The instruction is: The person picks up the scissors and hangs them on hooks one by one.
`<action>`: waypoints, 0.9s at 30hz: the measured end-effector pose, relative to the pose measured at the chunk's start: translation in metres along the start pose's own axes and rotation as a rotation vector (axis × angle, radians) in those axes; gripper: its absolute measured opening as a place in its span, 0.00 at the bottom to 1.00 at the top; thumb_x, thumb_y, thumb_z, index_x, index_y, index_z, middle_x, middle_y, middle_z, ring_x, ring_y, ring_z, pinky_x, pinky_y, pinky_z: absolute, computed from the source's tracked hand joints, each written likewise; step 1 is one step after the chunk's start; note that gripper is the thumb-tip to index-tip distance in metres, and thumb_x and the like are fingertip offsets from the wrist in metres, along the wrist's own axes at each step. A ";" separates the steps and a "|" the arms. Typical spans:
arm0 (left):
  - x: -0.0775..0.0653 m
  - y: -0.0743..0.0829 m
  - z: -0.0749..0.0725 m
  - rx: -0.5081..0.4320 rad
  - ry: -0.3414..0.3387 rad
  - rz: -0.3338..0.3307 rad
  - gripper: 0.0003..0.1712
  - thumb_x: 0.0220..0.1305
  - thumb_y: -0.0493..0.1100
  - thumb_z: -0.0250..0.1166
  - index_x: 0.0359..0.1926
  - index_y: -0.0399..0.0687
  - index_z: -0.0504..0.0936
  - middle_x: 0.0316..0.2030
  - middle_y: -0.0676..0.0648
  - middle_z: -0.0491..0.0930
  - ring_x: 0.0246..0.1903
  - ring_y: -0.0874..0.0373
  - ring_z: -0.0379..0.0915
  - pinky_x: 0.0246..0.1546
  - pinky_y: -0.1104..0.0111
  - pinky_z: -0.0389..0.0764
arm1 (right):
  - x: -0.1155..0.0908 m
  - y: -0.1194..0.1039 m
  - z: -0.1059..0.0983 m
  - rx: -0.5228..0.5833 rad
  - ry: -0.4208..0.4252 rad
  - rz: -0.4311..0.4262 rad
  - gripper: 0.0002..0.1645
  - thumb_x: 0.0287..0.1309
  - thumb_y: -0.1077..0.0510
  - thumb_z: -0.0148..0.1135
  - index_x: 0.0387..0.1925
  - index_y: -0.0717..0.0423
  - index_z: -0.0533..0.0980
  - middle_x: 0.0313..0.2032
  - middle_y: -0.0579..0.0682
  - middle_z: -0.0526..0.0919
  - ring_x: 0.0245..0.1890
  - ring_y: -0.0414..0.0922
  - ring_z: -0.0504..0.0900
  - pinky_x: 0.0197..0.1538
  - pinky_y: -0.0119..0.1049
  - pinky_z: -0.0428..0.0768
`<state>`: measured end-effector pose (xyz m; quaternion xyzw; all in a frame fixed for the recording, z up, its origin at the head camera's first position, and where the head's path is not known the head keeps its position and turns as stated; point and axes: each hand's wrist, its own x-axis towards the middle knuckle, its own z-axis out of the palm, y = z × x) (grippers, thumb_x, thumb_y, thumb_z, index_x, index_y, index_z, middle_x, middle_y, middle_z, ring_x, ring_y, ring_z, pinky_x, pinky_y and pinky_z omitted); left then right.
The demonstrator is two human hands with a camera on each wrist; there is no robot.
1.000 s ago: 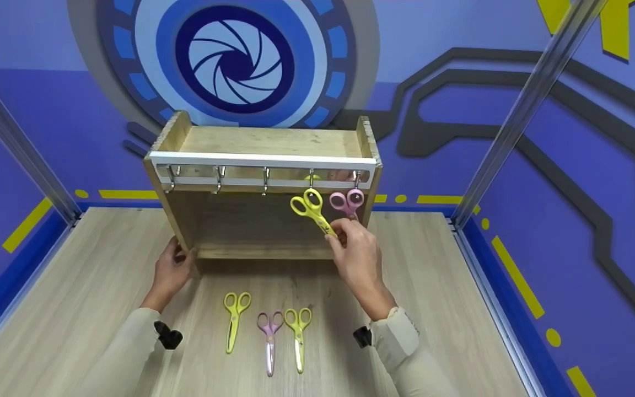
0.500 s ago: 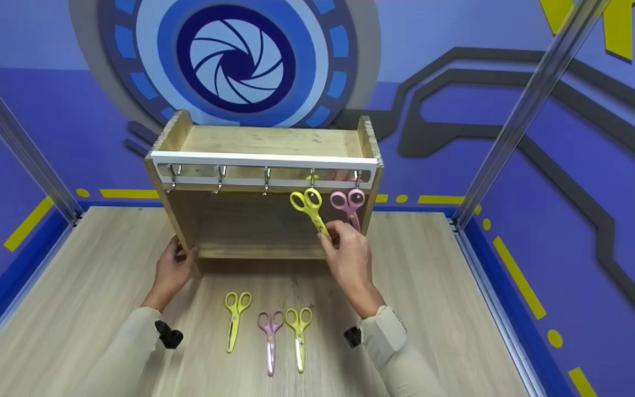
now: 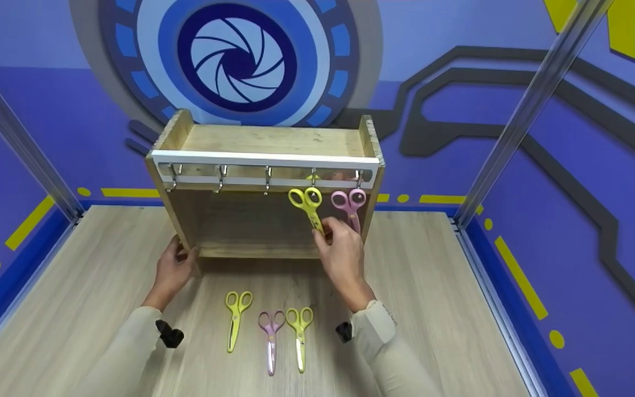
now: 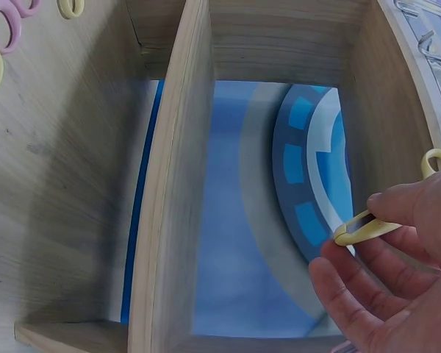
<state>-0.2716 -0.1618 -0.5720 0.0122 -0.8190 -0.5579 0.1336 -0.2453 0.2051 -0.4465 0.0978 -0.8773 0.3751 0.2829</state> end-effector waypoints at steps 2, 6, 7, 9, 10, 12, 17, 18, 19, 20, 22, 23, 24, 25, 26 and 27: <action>0.000 0.001 0.000 -0.005 -0.002 -0.011 0.34 0.75 0.38 0.60 0.77 0.39 0.61 0.64 0.30 0.73 0.61 0.36 0.75 0.57 0.48 0.81 | 0.001 0.000 0.001 -0.001 -0.004 -0.003 0.06 0.58 0.62 0.75 0.36 0.60 0.85 0.31 0.52 0.88 0.30 0.46 0.86 0.36 0.45 0.87; -0.001 0.001 0.000 -0.010 -0.013 -0.025 0.35 0.75 0.39 0.60 0.77 0.40 0.60 0.65 0.31 0.72 0.61 0.36 0.75 0.57 0.49 0.81 | 0.001 0.000 0.003 -0.001 -0.014 -0.002 0.06 0.59 0.62 0.75 0.35 0.61 0.85 0.31 0.53 0.88 0.30 0.46 0.86 0.36 0.45 0.87; -0.001 0.001 0.000 -0.010 -0.013 -0.029 0.35 0.75 0.39 0.60 0.77 0.40 0.60 0.65 0.31 0.72 0.61 0.36 0.75 0.57 0.49 0.81 | 0.001 0.000 0.003 -0.001 -0.017 0.001 0.06 0.59 0.62 0.75 0.35 0.61 0.85 0.31 0.53 0.88 0.30 0.46 0.86 0.36 0.45 0.87; -0.001 0.001 -0.001 -0.011 -0.015 -0.030 0.35 0.75 0.39 0.60 0.78 0.40 0.60 0.65 0.31 0.72 0.61 0.36 0.75 0.57 0.48 0.81 | 0.001 -0.001 0.004 0.002 -0.024 0.010 0.06 0.59 0.62 0.74 0.36 0.61 0.85 0.31 0.53 0.88 0.30 0.47 0.86 0.37 0.45 0.87; -0.001 0.002 -0.001 -0.010 -0.016 -0.030 0.35 0.75 0.39 0.60 0.78 0.41 0.60 0.65 0.31 0.72 0.61 0.36 0.75 0.57 0.48 0.81 | 0.001 -0.001 0.004 0.002 -0.026 0.014 0.06 0.59 0.62 0.74 0.36 0.61 0.85 0.32 0.53 0.88 0.30 0.47 0.86 0.37 0.45 0.87; -0.001 0.002 -0.001 -0.011 -0.017 -0.029 0.35 0.75 0.38 0.60 0.78 0.41 0.59 0.65 0.31 0.72 0.61 0.36 0.75 0.57 0.48 0.81 | 0.001 -0.001 0.004 0.001 -0.030 0.020 0.06 0.59 0.62 0.74 0.37 0.61 0.85 0.32 0.53 0.88 0.30 0.47 0.86 0.37 0.46 0.87; -0.001 0.002 -0.001 -0.014 -0.022 -0.024 0.35 0.75 0.38 0.60 0.78 0.42 0.59 0.66 0.31 0.72 0.61 0.36 0.75 0.57 0.48 0.81 | 0.001 -0.002 0.003 -0.006 -0.028 0.018 0.07 0.59 0.62 0.75 0.37 0.61 0.85 0.32 0.53 0.89 0.30 0.47 0.86 0.37 0.46 0.87; -0.001 0.002 -0.001 -0.013 -0.020 -0.023 0.35 0.75 0.38 0.60 0.78 0.42 0.59 0.66 0.31 0.72 0.61 0.36 0.75 0.57 0.48 0.81 | 0.001 -0.002 0.003 -0.006 -0.028 0.017 0.07 0.58 0.62 0.75 0.37 0.61 0.85 0.32 0.54 0.88 0.30 0.47 0.86 0.37 0.46 0.87; -0.001 0.002 -0.001 -0.012 -0.018 -0.022 0.35 0.75 0.38 0.60 0.78 0.43 0.60 0.66 0.31 0.72 0.61 0.36 0.75 0.57 0.48 0.81 | 0.001 -0.002 0.003 -0.006 -0.028 0.015 0.07 0.58 0.62 0.75 0.37 0.61 0.85 0.32 0.54 0.88 0.30 0.47 0.86 0.37 0.46 0.87; -0.001 0.002 -0.001 -0.010 -0.015 -0.021 0.35 0.75 0.38 0.60 0.78 0.43 0.60 0.65 0.31 0.72 0.61 0.36 0.75 0.57 0.48 0.81 | 0.001 -0.002 0.003 -0.005 -0.029 0.015 0.07 0.59 0.62 0.75 0.37 0.61 0.85 0.32 0.54 0.88 0.31 0.47 0.86 0.37 0.46 0.87; -0.001 0.002 -0.001 -0.008 -0.008 -0.014 0.34 0.75 0.38 0.60 0.77 0.42 0.61 0.65 0.31 0.73 0.61 0.36 0.75 0.57 0.48 0.81 | 0.001 -0.003 0.003 -0.003 -0.033 0.016 0.08 0.58 0.62 0.75 0.38 0.61 0.85 0.33 0.54 0.88 0.31 0.48 0.86 0.37 0.45 0.87; -0.001 0.001 0.000 -0.008 -0.004 -0.012 0.34 0.75 0.38 0.61 0.77 0.42 0.61 0.64 0.31 0.73 0.60 0.36 0.75 0.57 0.49 0.81 | 0.001 -0.003 0.003 -0.003 -0.035 0.016 0.08 0.58 0.62 0.75 0.39 0.61 0.85 0.33 0.54 0.88 0.31 0.48 0.86 0.38 0.46 0.87; -0.001 0.001 0.000 -0.001 0.002 -0.008 0.34 0.74 0.38 0.61 0.77 0.42 0.62 0.64 0.30 0.73 0.60 0.36 0.76 0.56 0.48 0.82 | 0.000 -0.003 0.002 -0.006 -0.039 0.016 0.10 0.58 0.62 0.75 0.40 0.61 0.84 0.34 0.54 0.88 0.32 0.48 0.87 0.38 0.46 0.87; -0.001 0.001 0.000 0.007 0.009 -0.004 0.34 0.74 0.38 0.61 0.76 0.41 0.62 0.63 0.30 0.74 0.59 0.36 0.76 0.56 0.48 0.82 | 0.000 -0.003 0.002 -0.007 -0.045 0.017 0.11 0.58 0.62 0.75 0.42 0.61 0.84 0.35 0.54 0.89 0.33 0.49 0.87 0.39 0.46 0.87; 0.000 0.001 0.000 0.014 0.016 0.000 0.34 0.74 0.37 0.61 0.76 0.41 0.63 0.63 0.30 0.74 0.58 0.36 0.77 0.55 0.48 0.82 | -0.001 -0.003 0.001 -0.010 -0.051 0.019 0.13 0.58 0.62 0.75 0.43 0.61 0.84 0.36 0.54 0.89 0.33 0.49 0.87 0.40 0.46 0.87; 0.000 0.000 0.001 0.022 0.021 0.001 0.34 0.73 0.37 0.61 0.76 0.40 0.63 0.62 0.30 0.75 0.58 0.36 0.77 0.55 0.48 0.82 | -0.003 -0.002 0.000 -0.012 -0.058 0.020 0.15 0.57 0.62 0.76 0.45 0.61 0.83 0.38 0.54 0.88 0.34 0.49 0.87 0.40 0.46 0.88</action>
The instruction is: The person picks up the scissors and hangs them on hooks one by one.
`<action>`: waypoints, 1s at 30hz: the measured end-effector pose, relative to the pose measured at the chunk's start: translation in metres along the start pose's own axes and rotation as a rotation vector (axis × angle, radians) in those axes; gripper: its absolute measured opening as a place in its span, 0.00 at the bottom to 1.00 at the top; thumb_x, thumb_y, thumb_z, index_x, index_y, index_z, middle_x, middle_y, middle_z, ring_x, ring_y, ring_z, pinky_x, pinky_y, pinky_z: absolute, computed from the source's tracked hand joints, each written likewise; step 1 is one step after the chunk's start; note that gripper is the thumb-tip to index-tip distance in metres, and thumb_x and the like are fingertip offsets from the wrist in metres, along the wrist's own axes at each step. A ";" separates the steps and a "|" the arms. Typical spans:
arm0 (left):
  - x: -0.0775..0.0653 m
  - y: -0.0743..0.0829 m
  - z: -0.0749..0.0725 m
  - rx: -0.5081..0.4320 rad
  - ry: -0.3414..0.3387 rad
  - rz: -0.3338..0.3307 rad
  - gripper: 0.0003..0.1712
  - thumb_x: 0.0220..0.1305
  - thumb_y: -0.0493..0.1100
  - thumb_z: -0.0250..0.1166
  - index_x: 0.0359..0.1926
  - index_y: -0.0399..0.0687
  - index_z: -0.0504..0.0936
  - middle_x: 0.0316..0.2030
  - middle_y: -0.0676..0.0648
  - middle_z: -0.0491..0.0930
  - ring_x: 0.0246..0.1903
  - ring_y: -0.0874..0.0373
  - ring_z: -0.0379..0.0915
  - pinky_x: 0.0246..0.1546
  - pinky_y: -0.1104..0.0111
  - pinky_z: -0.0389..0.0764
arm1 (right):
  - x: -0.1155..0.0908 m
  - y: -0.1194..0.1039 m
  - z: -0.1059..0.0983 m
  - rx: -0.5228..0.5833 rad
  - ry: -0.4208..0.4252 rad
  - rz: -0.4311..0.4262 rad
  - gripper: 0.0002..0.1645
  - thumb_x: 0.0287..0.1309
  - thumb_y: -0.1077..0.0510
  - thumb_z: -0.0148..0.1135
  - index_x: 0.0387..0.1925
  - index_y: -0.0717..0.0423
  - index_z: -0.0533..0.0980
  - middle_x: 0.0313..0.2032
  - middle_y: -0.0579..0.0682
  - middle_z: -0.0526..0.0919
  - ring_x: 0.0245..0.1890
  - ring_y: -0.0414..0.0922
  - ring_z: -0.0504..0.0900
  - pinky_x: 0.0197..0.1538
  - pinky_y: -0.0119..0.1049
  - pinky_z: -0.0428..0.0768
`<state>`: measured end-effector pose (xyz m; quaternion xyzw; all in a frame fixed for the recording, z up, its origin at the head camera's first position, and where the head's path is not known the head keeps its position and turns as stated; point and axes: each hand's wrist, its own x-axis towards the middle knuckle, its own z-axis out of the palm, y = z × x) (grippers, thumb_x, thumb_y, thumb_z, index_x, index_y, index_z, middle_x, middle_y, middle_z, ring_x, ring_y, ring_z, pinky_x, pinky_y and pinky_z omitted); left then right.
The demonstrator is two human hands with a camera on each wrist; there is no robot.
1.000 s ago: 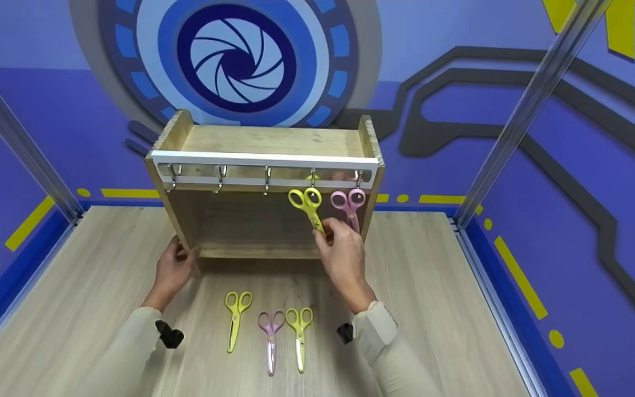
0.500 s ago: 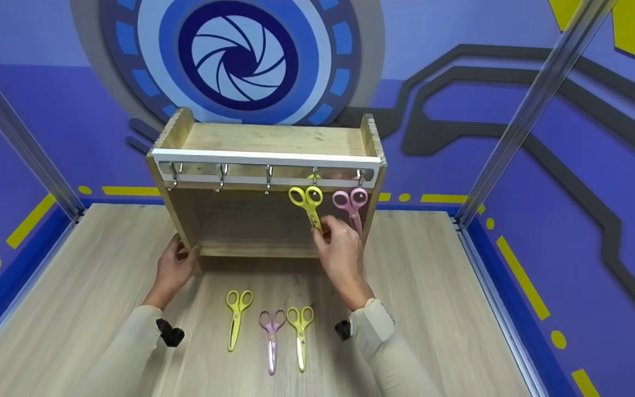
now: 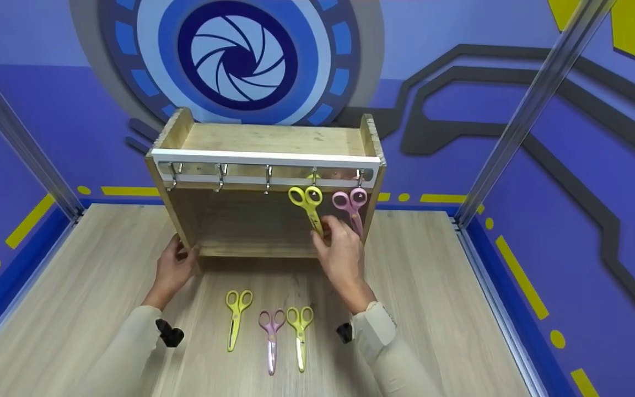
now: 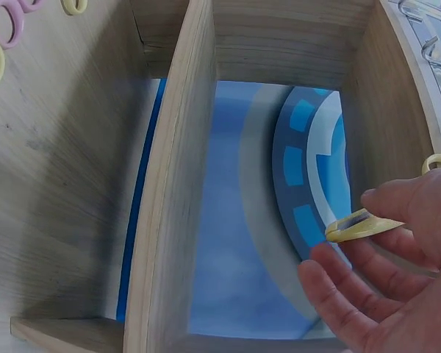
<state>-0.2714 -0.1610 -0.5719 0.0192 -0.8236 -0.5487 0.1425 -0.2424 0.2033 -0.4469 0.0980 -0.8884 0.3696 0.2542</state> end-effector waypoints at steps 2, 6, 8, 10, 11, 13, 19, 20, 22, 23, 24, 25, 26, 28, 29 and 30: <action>0.000 -0.001 0.000 0.015 0.009 0.000 0.33 0.73 0.37 0.61 0.76 0.40 0.64 0.62 0.30 0.75 0.57 0.35 0.78 0.55 0.48 0.82 | -0.004 0.002 -0.001 -0.013 -0.014 0.002 0.19 0.57 0.61 0.76 0.49 0.61 0.82 0.40 0.55 0.88 0.37 0.50 0.88 0.41 0.47 0.87; 0.000 -0.001 0.001 0.016 0.017 0.002 0.33 0.73 0.36 0.62 0.75 0.40 0.65 0.61 0.29 0.75 0.57 0.35 0.77 0.56 0.47 0.82 | -0.017 0.008 -0.001 -0.050 -0.049 0.014 0.28 0.57 0.58 0.77 0.58 0.61 0.78 0.47 0.58 0.86 0.44 0.54 0.87 0.46 0.51 0.86; 0.000 -0.001 0.001 0.012 0.019 0.007 0.33 0.73 0.36 0.62 0.75 0.39 0.65 0.61 0.29 0.75 0.58 0.35 0.77 0.56 0.47 0.81 | -0.027 0.012 0.000 -0.089 -0.071 0.024 0.32 0.57 0.56 0.77 0.61 0.60 0.76 0.49 0.60 0.85 0.46 0.56 0.85 0.48 0.54 0.84; 0.000 -0.001 0.001 0.003 0.018 0.010 0.33 0.73 0.36 0.62 0.75 0.39 0.65 0.61 0.29 0.76 0.58 0.36 0.77 0.56 0.47 0.81 | -0.038 0.015 0.002 -0.107 -0.106 0.034 0.35 0.57 0.56 0.77 0.64 0.59 0.74 0.50 0.61 0.83 0.46 0.58 0.85 0.45 0.56 0.85; -0.001 -0.001 0.001 -0.002 0.017 0.009 0.33 0.73 0.36 0.62 0.75 0.40 0.65 0.62 0.30 0.76 0.58 0.36 0.77 0.56 0.47 0.81 | -0.044 0.017 0.004 -0.129 -0.121 0.031 0.37 0.57 0.55 0.77 0.65 0.58 0.73 0.50 0.61 0.83 0.46 0.58 0.85 0.45 0.57 0.84; -0.001 0.000 0.001 -0.005 0.012 0.006 0.33 0.73 0.37 0.62 0.75 0.40 0.64 0.62 0.30 0.75 0.59 0.37 0.77 0.57 0.47 0.81 | -0.056 0.021 0.007 -0.163 -0.158 0.022 0.39 0.56 0.54 0.78 0.66 0.57 0.72 0.50 0.61 0.82 0.44 0.58 0.84 0.42 0.56 0.84; -0.001 0.000 0.001 0.000 0.004 0.000 0.34 0.73 0.37 0.61 0.76 0.40 0.63 0.63 0.31 0.75 0.59 0.37 0.77 0.57 0.47 0.81 | -0.093 0.031 0.021 -0.235 -0.302 0.018 0.42 0.54 0.54 0.79 0.69 0.52 0.71 0.53 0.60 0.79 0.46 0.58 0.82 0.41 0.56 0.84; -0.001 0.000 0.001 0.001 0.004 -0.001 0.34 0.73 0.37 0.61 0.76 0.40 0.63 0.63 0.31 0.75 0.59 0.37 0.77 0.57 0.47 0.81 | -0.098 0.033 0.023 -0.235 -0.326 0.024 0.43 0.54 0.54 0.79 0.69 0.51 0.71 0.54 0.60 0.78 0.46 0.58 0.81 0.41 0.56 0.84; -0.002 0.001 0.001 0.004 0.001 -0.008 0.34 0.74 0.37 0.61 0.76 0.41 0.63 0.63 0.31 0.75 0.59 0.37 0.76 0.57 0.47 0.81 | -0.108 0.035 0.027 -0.253 -0.363 0.020 0.42 0.53 0.53 0.80 0.68 0.49 0.71 0.54 0.60 0.79 0.47 0.59 0.81 0.39 0.56 0.84; -0.002 0.001 0.001 0.005 -0.002 -0.012 0.34 0.74 0.37 0.61 0.76 0.41 0.63 0.63 0.31 0.74 0.59 0.37 0.76 0.57 0.47 0.81 | -0.112 0.036 0.029 -0.261 -0.381 0.016 0.42 0.53 0.53 0.80 0.68 0.49 0.72 0.53 0.60 0.79 0.46 0.58 0.81 0.38 0.56 0.83; -0.002 0.001 0.001 0.004 -0.003 -0.015 0.34 0.74 0.38 0.61 0.76 0.41 0.63 0.63 0.31 0.74 0.59 0.37 0.76 0.57 0.47 0.81 | -0.116 0.036 0.031 -0.270 -0.403 0.015 0.42 0.52 0.52 0.80 0.67 0.48 0.72 0.52 0.59 0.79 0.45 0.57 0.82 0.36 0.54 0.83; -0.002 0.001 0.001 0.003 -0.003 -0.019 0.34 0.74 0.38 0.61 0.76 0.41 0.63 0.63 0.31 0.74 0.60 0.37 0.76 0.57 0.47 0.81 | -0.119 0.037 0.032 -0.276 -0.424 0.011 0.42 0.52 0.52 0.81 0.67 0.47 0.72 0.51 0.58 0.79 0.43 0.56 0.81 0.34 0.52 0.82; -0.002 0.001 0.001 0.003 -0.002 -0.020 0.34 0.74 0.38 0.61 0.76 0.41 0.63 0.64 0.31 0.74 0.60 0.37 0.76 0.57 0.47 0.81 | -0.123 0.037 0.034 -0.281 -0.445 0.007 0.42 0.51 0.51 0.81 0.67 0.46 0.72 0.49 0.57 0.79 0.41 0.54 0.81 0.32 0.51 0.81; -0.001 0.000 0.000 0.008 0.003 -0.009 0.33 0.74 0.38 0.62 0.76 0.40 0.63 0.63 0.31 0.75 0.59 0.37 0.77 0.57 0.48 0.81 | -0.129 0.037 0.036 -0.291 -0.480 -0.009 0.42 0.50 0.50 0.82 0.66 0.46 0.73 0.47 0.55 0.79 0.39 0.52 0.80 0.28 0.48 0.79; -0.001 0.000 0.000 0.011 0.007 -0.002 0.33 0.74 0.38 0.62 0.75 0.40 0.64 0.62 0.31 0.76 0.58 0.37 0.77 0.57 0.48 0.81 | -0.131 0.037 0.038 -0.293 -0.501 -0.005 0.42 0.50 0.50 0.81 0.66 0.46 0.73 0.46 0.55 0.79 0.39 0.51 0.79 0.27 0.46 0.78; -0.001 0.000 0.000 0.015 0.011 0.006 0.33 0.74 0.39 0.62 0.75 0.39 0.64 0.61 0.31 0.76 0.58 0.38 0.78 0.57 0.48 0.81 | -0.134 0.037 0.039 -0.292 -0.519 -0.003 0.42 0.49 0.50 0.81 0.66 0.46 0.73 0.46 0.55 0.79 0.38 0.51 0.78 0.27 0.46 0.77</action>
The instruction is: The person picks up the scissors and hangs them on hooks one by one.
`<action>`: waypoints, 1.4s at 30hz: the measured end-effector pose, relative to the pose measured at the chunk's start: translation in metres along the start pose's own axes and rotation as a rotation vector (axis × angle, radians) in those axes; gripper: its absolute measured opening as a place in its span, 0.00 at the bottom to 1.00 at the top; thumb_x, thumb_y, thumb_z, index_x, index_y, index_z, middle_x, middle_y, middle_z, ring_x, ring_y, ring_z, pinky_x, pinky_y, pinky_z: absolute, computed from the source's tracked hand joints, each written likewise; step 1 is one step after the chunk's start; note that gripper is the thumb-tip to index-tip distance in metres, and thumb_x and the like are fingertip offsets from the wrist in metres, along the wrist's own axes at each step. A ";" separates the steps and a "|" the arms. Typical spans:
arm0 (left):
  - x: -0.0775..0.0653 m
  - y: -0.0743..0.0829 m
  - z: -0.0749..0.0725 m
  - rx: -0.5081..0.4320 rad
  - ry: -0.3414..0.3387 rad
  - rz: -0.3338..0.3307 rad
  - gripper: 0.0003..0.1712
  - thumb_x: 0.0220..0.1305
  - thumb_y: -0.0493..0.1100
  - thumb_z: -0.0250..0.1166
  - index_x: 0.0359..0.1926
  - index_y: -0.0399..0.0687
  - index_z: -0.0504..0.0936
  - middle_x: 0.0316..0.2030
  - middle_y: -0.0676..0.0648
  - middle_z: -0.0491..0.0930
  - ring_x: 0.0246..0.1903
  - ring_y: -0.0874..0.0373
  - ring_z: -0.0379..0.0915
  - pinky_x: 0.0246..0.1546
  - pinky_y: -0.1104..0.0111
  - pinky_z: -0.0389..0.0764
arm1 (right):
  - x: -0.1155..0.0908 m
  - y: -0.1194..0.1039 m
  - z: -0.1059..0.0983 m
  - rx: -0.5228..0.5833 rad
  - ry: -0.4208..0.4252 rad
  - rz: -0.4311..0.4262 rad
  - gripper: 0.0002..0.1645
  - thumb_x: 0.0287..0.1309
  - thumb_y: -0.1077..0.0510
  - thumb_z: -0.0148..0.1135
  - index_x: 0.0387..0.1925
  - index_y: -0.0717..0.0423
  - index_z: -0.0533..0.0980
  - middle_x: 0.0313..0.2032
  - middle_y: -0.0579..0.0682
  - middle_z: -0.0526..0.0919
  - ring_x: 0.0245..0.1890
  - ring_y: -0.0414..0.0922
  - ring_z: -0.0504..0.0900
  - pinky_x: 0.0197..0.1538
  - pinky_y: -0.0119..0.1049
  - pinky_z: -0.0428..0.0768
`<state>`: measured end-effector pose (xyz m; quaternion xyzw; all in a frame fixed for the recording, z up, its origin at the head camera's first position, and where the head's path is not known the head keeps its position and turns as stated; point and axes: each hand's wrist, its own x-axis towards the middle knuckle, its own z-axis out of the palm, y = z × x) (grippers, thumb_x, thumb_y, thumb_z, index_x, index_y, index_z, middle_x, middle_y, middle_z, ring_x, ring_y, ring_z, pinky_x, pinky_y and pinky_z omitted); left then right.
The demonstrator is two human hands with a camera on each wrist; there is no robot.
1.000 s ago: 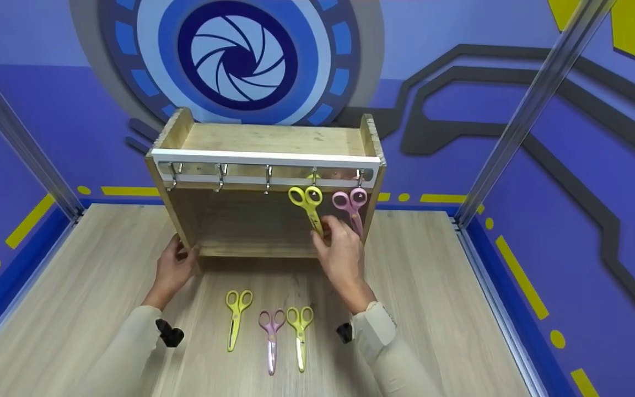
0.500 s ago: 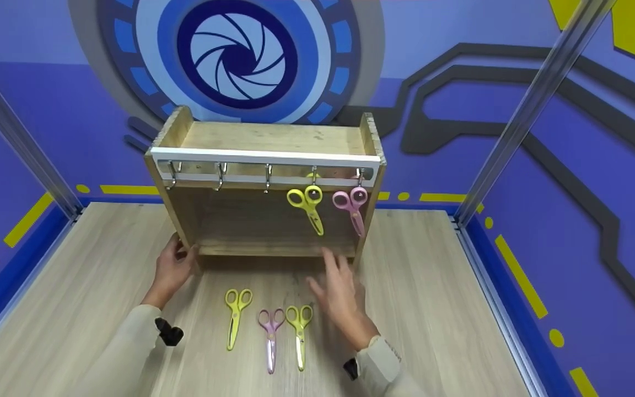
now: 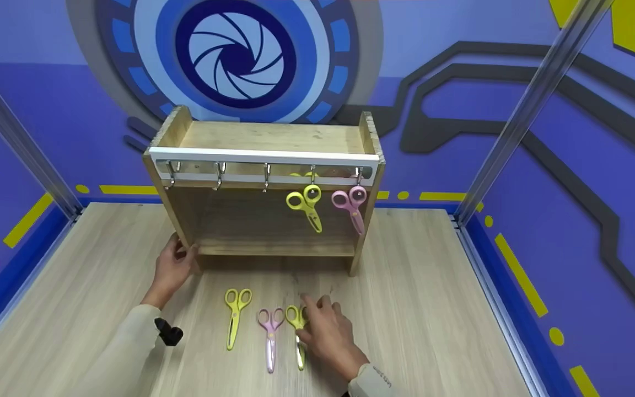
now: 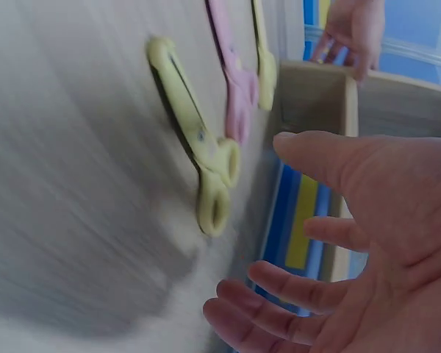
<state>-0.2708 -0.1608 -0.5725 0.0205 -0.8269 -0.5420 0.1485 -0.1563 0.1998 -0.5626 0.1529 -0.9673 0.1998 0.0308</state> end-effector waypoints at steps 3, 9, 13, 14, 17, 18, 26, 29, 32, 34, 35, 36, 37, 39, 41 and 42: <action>0.001 -0.001 0.000 0.003 0.005 0.014 0.32 0.73 0.39 0.63 0.74 0.39 0.66 0.60 0.31 0.77 0.57 0.38 0.78 0.57 0.49 0.81 | -0.004 -0.002 0.006 -0.003 -0.038 -0.005 0.42 0.49 0.49 0.81 0.65 0.48 0.74 0.44 0.54 0.78 0.37 0.50 0.77 0.26 0.45 0.76; 0.003 -0.001 0.001 -0.018 -0.002 0.011 0.32 0.73 0.38 0.62 0.74 0.39 0.65 0.61 0.31 0.76 0.58 0.38 0.77 0.59 0.50 0.80 | -0.010 -0.005 0.015 -0.010 -0.102 0.010 0.40 0.49 0.49 0.82 0.63 0.51 0.76 0.38 0.51 0.76 0.32 0.46 0.73 0.23 0.42 0.74; 0.003 -0.001 0.001 -0.010 -0.006 0.011 0.33 0.73 0.38 0.62 0.75 0.38 0.64 0.61 0.31 0.76 0.59 0.38 0.77 0.59 0.50 0.80 | -0.011 -0.005 0.020 -0.008 -0.124 0.026 0.37 0.49 0.49 0.81 0.60 0.53 0.77 0.36 0.49 0.74 0.30 0.44 0.71 0.23 0.41 0.71; 0.002 0.000 0.001 -0.008 -0.008 0.006 0.33 0.73 0.38 0.62 0.75 0.38 0.64 0.61 0.31 0.76 0.59 0.38 0.77 0.59 0.50 0.80 | -0.011 -0.004 0.021 -0.004 -0.130 0.032 0.37 0.49 0.50 0.81 0.59 0.53 0.77 0.35 0.49 0.74 0.29 0.44 0.70 0.23 0.40 0.71; 0.002 0.000 0.001 -0.005 -0.014 -0.006 0.33 0.74 0.38 0.62 0.75 0.38 0.63 0.62 0.31 0.75 0.60 0.38 0.76 0.60 0.50 0.79 | -0.010 -0.004 0.023 0.004 -0.146 0.046 0.36 0.49 0.50 0.81 0.58 0.54 0.78 0.35 0.49 0.73 0.29 0.44 0.70 0.23 0.40 0.70; 0.002 0.000 0.001 -0.006 -0.015 -0.009 0.33 0.74 0.38 0.62 0.75 0.38 0.62 0.62 0.31 0.75 0.60 0.38 0.76 0.60 0.50 0.79 | -0.010 -0.004 0.024 0.004 -0.151 0.051 0.35 0.48 0.50 0.81 0.58 0.53 0.78 0.35 0.48 0.73 0.29 0.44 0.70 0.24 0.40 0.70; 0.001 0.001 0.000 -0.003 -0.018 -0.015 0.34 0.74 0.39 0.61 0.76 0.40 0.62 0.63 0.31 0.75 0.60 0.38 0.76 0.59 0.49 0.80 | -0.009 -0.004 0.025 0.003 -0.162 0.058 0.35 0.48 0.52 0.81 0.58 0.53 0.78 0.35 0.48 0.73 0.29 0.44 0.69 0.23 0.39 0.70; 0.001 0.001 0.000 0.006 -0.012 -0.010 0.33 0.74 0.39 0.62 0.76 0.40 0.63 0.62 0.31 0.76 0.58 0.38 0.77 0.57 0.48 0.81 | -0.010 -0.004 0.022 -0.007 -0.164 0.052 0.33 0.48 0.54 0.80 0.57 0.52 0.78 0.34 0.47 0.72 0.29 0.44 0.70 0.23 0.40 0.70; 0.000 0.001 -0.001 0.015 -0.002 0.000 0.33 0.74 0.39 0.62 0.75 0.39 0.64 0.61 0.30 0.77 0.56 0.37 0.78 0.54 0.47 0.82 | -0.010 -0.002 0.019 -0.012 -0.182 0.066 0.32 0.49 0.57 0.80 0.57 0.50 0.79 0.33 0.46 0.73 0.29 0.44 0.70 0.23 0.40 0.70; 0.000 0.001 -0.001 0.018 0.000 0.002 0.33 0.74 0.39 0.62 0.75 0.38 0.64 0.61 0.30 0.76 0.56 0.37 0.78 0.54 0.47 0.82 | -0.011 0.000 0.017 -0.008 -0.178 0.073 0.32 0.48 0.60 0.79 0.57 0.49 0.79 0.33 0.46 0.73 0.29 0.44 0.71 0.24 0.41 0.71; 0.000 0.001 -0.001 0.018 -0.001 0.002 0.33 0.74 0.39 0.62 0.75 0.38 0.64 0.61 0.30 0.76 0.57 0.36 0.78 0.54 0.47 0.82 | -0.011 0.002 0.016 -0.004 -0.173 0.074 0.32 0.48 0.61 0.79 0.57 0.49 0.79 0.33 0.46 0.73 0.29 0.44 0.71 0.24 0.41 0.71; 0.000 0.001 -0.001 0.017 -0.002 0.002 0.33 0.74 0.38 0.62 0.75 0.38 0.64 0.61 0.30 0.76 0.57 0.36 0.78 0.54 0.47 0.82 | -0.011 0.003 0.015 -0.004 -0.166 0.074 0.32 0.48 0.62 0.78 0.57 0.49 0.79 0.33 0.46 0.74 0.29 0.44 0.72 0.24 0.42 0.72; 0.000 0.002 -0.001 0.017 -0.003 0.001 0.33 0.73 0.38 0.62 0.75 0.38 0.63 0.62 0.29 0.76 0.57 0.36 0.78 0.55 0.47 0.82 | -0.011 0.005 0.014 -0.004 -0.157 0.074 0.31 0.48 0.63 0.78 0.56 0.49 0.80 0.32 0.46 0.74 0.29 0.44 0.72 0.24 0.42 0.72; 0.000 0.001 -0.001 0.013 -0.003 -0.001 0.34 0.73 0.38 0.62 0.75 0.38 0.63 0.62 0.30 0.76 0.58 0.36 0.77 0.55 0.47 0.81 | -0.012 0.009 0.012 -0.010 -0.140 0.071 0.29 0.48 0.64 0.78 0.54 0.50 0.80 0.32 0.45 0.74 0.29 0.44 0.74 0.24 0.43 0.74; 0.001 0.001 0.000 0.013 -0.001 0.001 0.34 0.73 0.38 0.62 0.75 0.38 0.64 0.62 0.30 0.76 0.57 0.36 0.78 0.55 0.47 0.81 | -0.011 0.012 0.010 -0.017 -0.139 0.084 0.25 0.49 0.65 0.78 0.51 0.50 0.81 0.31 0.45 0.75 0.29 0.44 0.74 0.25 0.43 0.75; 0.001 0.000 0.000 0.010 0.000 0.000 0.34 0.73 0.38 0.63 0.75 0.38 0.64 0.62 0.30 0.76 0.57 0.36 0.78 0.55 0.47 0.81 | -0.011 0.014 0.010 -0.024 -0.137 0.091 0.23 0.50 0.65 0.77 0.49 0.51 0.82 0.31 0.45 0.76 0.29 0.44 0.75 0.25 0.43 0.76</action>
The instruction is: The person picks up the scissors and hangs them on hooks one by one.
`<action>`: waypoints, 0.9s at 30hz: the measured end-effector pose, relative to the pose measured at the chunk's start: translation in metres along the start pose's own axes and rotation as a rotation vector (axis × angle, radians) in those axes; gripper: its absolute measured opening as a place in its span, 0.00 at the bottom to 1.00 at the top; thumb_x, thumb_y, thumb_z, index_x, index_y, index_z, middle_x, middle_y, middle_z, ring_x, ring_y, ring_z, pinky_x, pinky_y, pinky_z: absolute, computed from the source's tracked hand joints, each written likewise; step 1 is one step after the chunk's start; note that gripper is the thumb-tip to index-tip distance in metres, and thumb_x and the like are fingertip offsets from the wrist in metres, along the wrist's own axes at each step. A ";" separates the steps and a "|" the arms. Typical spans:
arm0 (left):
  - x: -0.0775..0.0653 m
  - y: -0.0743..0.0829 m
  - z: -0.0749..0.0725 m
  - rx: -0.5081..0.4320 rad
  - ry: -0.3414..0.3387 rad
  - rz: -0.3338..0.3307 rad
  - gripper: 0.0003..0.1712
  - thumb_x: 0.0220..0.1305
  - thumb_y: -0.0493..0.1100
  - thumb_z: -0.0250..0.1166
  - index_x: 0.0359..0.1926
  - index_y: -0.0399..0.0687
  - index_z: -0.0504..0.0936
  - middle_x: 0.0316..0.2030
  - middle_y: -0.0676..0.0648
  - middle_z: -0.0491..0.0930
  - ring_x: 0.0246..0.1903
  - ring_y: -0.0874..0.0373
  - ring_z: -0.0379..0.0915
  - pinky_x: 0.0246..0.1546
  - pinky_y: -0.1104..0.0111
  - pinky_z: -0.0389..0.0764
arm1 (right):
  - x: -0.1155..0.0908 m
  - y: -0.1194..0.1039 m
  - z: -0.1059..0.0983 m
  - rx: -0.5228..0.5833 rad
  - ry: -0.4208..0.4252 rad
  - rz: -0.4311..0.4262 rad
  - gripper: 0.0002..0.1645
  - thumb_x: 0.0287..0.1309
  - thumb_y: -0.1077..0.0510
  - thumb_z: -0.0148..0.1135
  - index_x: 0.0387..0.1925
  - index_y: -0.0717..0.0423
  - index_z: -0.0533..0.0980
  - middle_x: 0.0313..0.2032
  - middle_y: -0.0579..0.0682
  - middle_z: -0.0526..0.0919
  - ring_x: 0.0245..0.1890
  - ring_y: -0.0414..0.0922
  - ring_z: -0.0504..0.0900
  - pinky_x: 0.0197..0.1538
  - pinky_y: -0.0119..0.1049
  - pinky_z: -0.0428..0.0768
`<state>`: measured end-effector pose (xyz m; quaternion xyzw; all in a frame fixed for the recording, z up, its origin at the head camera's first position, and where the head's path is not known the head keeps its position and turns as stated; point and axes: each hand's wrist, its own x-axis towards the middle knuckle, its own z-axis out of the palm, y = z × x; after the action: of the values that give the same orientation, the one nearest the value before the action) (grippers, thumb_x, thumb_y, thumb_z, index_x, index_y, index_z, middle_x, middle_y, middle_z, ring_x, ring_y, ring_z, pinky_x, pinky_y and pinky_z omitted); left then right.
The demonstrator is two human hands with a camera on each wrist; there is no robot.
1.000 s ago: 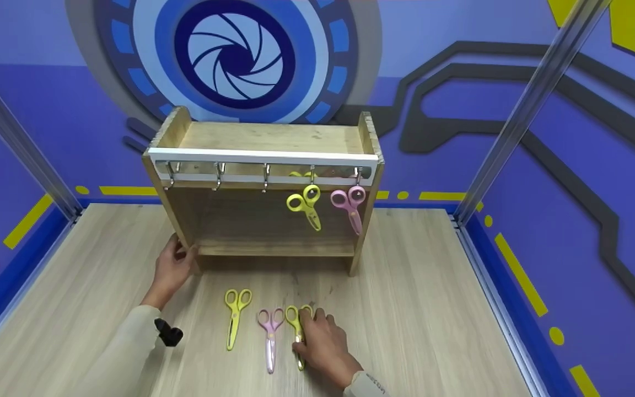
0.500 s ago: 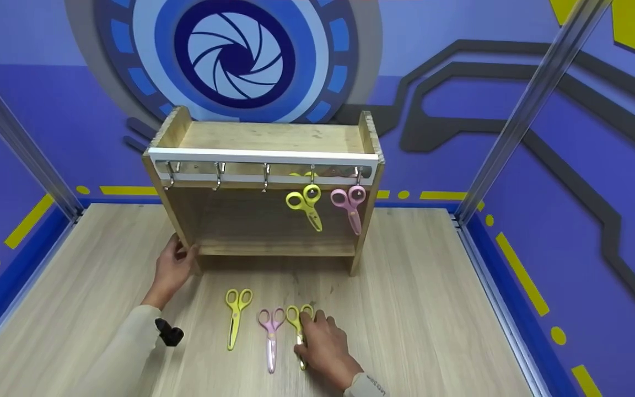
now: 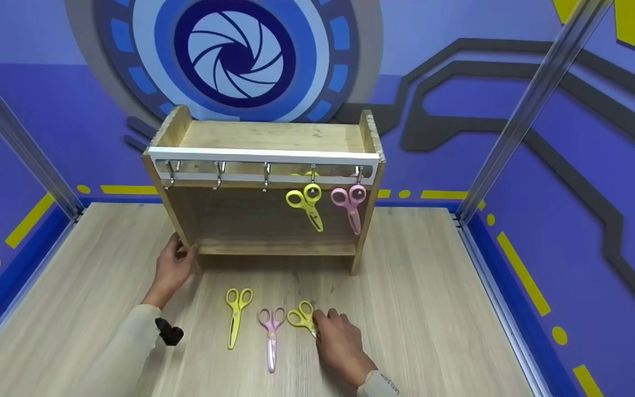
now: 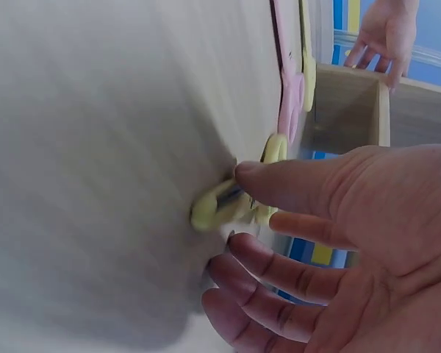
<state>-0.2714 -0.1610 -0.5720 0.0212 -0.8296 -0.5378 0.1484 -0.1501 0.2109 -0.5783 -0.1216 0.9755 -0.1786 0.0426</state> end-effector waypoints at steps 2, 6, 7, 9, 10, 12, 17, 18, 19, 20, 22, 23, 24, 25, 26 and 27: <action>0.000 0.000 0.000 -0.004 0.002 -0.001 0.34 0.73 0.38 0.63 0.75 0.38 0.64 0.62 0.30 0.76 0.57 0.37 0.78 0.55 0.47 0.82 | 0.001 0.003 -0.001 -0.011 0.010 0.010 0.19 0.51 0.66 0.77 0.45 0.51 0.83 0.30 0.45 0.76 0.29 0.43 0.76 0.26 0.43 0.77; 0.000 0.001 0.000 -0.008 -0.003 -0.004 0.34 0.73 0.38 0.63 0.75 0.38 0.64 0.62 0.30 0.76 0.58 0.37 0.77 0.55 0.47 0.82 | 0.001 0.008 -0.002 -0.035 0.061 0.003 0.13 0.51 0.65 0.77 0.39 0.52 0.85 0.27 0.43 0.76 0.27 0.42 0.77 0.25 0.42 0.77; 0.000 0.001 0.000 -0.007 -0.005 -0.004 0.34 0.73 0.38 0.63 0.75 0.38 0.64 0.63 0.30 0.75 0.58 0.37 0.77 0.55 0.47 0.81 | 0.001 0.009 -0.002 -0.041 0.075 -0.004 0.12 0.51 0.65 0.78 0.37 0.52 0.85 0.27 0.43 0.76 0.26 0.42 0.77 0.24 0.42 0.77; 0.000 0.001 0.000 -0.006 -0.009 -0.007 0.33 0.73 0.38 0.62 0.75 0.38 0.64 0.63 0.30 0.75 0.58 0.37 0.77 0.56 0.47 0.81 | 0.001 0.011 -0.001 -0.047 0.094 -0.015 0.10 0.51 0.65 0.78 0.35 0.52 0.85 0.26 0.43 0.76 0.25 0.43 0.77 0.24 0.42 0.77; 0.000 0.001 0.000 -0.008 -0.010 -0.008 0.33 0.73 0.38 0.62 0.75 0.38 0.63 0.63 0.30 0.75 0.58 0.37 0.77 0.56 0.47 0.81 | 0.001 0.012 -0.001 -0.049 0.102 -0.020 0.10 0.51 0.65 0.78 0.34 0.52 0.85 0.26 0.43 0.76 0.25 0.43 0.77 0.24 0.42 0.77; 0.000 0.000 0.000 -0.009 -0.010 -0.008 0.33 0.73 0.38 0.62 0.75 0.38 0.64 0.63 0.30 0.75 0.58 0.36 0.77 0.56 0.47 0.81 | 0.001 0.013 -0.001 -0.048 0.107 -0.027 0.10 0.51 0.65 0.78 0.34 0.52 0.85 0.26 0.43 0.76 0.25 0.42 0.77 0.23 0.41 0.77; 0.000 0.000 0.000 -0.003 -0.008 -0.007 0.33 0.73 0.38 0.62 0.75 0.38 0.64 0.61 0.30 0.76 0.58 0.37 0.77 0.56 0.48 0.81 | 0.003 0.014 0.000 -0.028 0.098 -0.005 0.09 0.51 0.67 0.76 0.33 0.52 0.84 0.25 0.43 0.75 0.24 0.41 0.75 0.24 0.41 0.76; 0.000 0.000 0.000 -0.002 -0.009 -0.009 0.33 0.73 0.38 0.62 0.75 0.39 0.64 0.61 0.31 0.76 0.58 0.37 0.77 0.56 0.48 0.81 | 0.004 0.014 0.001 -0.024 0.095 0.006 0.09 0.52 0.67 0.76 0.32 0.52 0.84 0.26 0.43 0.74 0.25 0.40 0.74 0.24 0.41 0.77; 0.000 0.000 0.000 -0.001 -0.010 -0.008 0.33 0.73 0.38 0.62 0.75 0.39 0.64 0.61 0.31 0.76 0.58 0.37 0.77 0.56 0.48 0.81 | 0.004 0.014 0.001 -0.021 0.097 0.014 0.09 0.52 0.68 0.76 0.32 0.53 0.84 0.26 0.43 0.74 0.25 0.40 0.74 0.24 0.41 0.77; 0.001 0.000 0.000 0.001 -0.014 -0.005 0.33 0.73 0.38 0.62 0.75 0.38 0.63 0.61 0.31 0.76 0.58 0.37 0.77 0.56 0.48 0.81 | 0.005 0.014 0.000 -0.017 0.095 0.026 0.09 0.52 0.68 0.75 0.32 0.53 0.84 0.26 0.43 0.75 0.25 0.40 0.74 0.25 0.41 0.77; 0.001 0.001 0.000 -0.001 -0.017 -0.007 0.34 0.73 0.38 0.62 0.75 0.39 0.63 0.61 0.30 0.76 0.58 0.37 0.77 0.57 0.49 0.81 | 0.006 0.014 0.001 -0.013 0.094 0.047 0.08 0.53 0.68 0.75 0.32 0.53 0.84 0.26 0.43 0.75 0.25 0.40 0.74 0.26 0.41 0.78; 0.001 0.001 0.000 -0.004 -0.020 -0.012 0.34 0.73 0.38 0.62 0.76 0.39 0.63 0.62 0.31 0.75 0.59 0.37 0.77 0.57 0.49 0.81 | 0.006 0.014 0.001 -0.011 0.095 0.053 0.08 0.54 0.67 0.75 0.31 0.53 0.84 0.26 0.43 0.76 0.25 0.40 0.74 0.26 0.41 0.78; 0.001 0.001 0.000 -0.004 -0.022 -0.009 0.34 0.73 0.38 0.61 0.76 0.38 0.62 0.61 0.30 0.75 0.59 0.37 0.77 0.57 0.49 0.81 | 0.007 0.014 0.001 -0.009 0.097 0.057 0.08 0.54 0.67 0.75 0.31 0.52 0.84 0.26 0.43 0.76 0.25 0.39 0.74 0.26 0.41 0.78; 0.001 0.002 0.000 -0.006 -0.023 -0.010 0.34 0.74 0.38 0.61 0.76 0.38 0.62 0.61 0.30 0.75 0.59 0.37 0.77 0.57 0.49 0.81 | 0.007 0.015 0.001 -0.010 0.101 0.052 0.08 0.54 0.67 0.74 0.30 0.53 0.84 0.25 0.43 0.77 0.25 0.39 0.74 0.25 0.41 0.78; 0.001 0.002 0.000 -0.009 -0.025 -0.014 0.34 0.74 0.38 0.61 0.76 0.39 0.62 0.61 0.30 0.75 0.59 0.37 0.76 0.57 0.49 0.81 | 0.007 0.015 0.001 -0.007 0.100 0.056 0.08 0.54 0.66 0.74 0.30 0.52 0.83 0.25 0.42 0.77 0.24 0.39 0.74 0.25 0.41 0.78; 0.001 0.002 0.000 -0.012 -0.026 -0.018 0.34 0.74 0.38 0.61 0.76 0.39 0.62 0.62 0.30 0.75 0.59 0.37 0.76 0.57 0.50 0.81 | 0.007 0.016 0.002 -0.007 0.101 0.054 0.08 0.54 0.66 0.74 0.30 0.52 0.83 0.25 0.42 0.77 0.24 0.39 0.74 0.25 0.41 0.77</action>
<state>-0.2718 -0.1608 -0.5699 0.0208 -0.8280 -0.5444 0.1331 -0.1606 0.2230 -0.5857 -0.0862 0.9799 -0.1801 -0.0024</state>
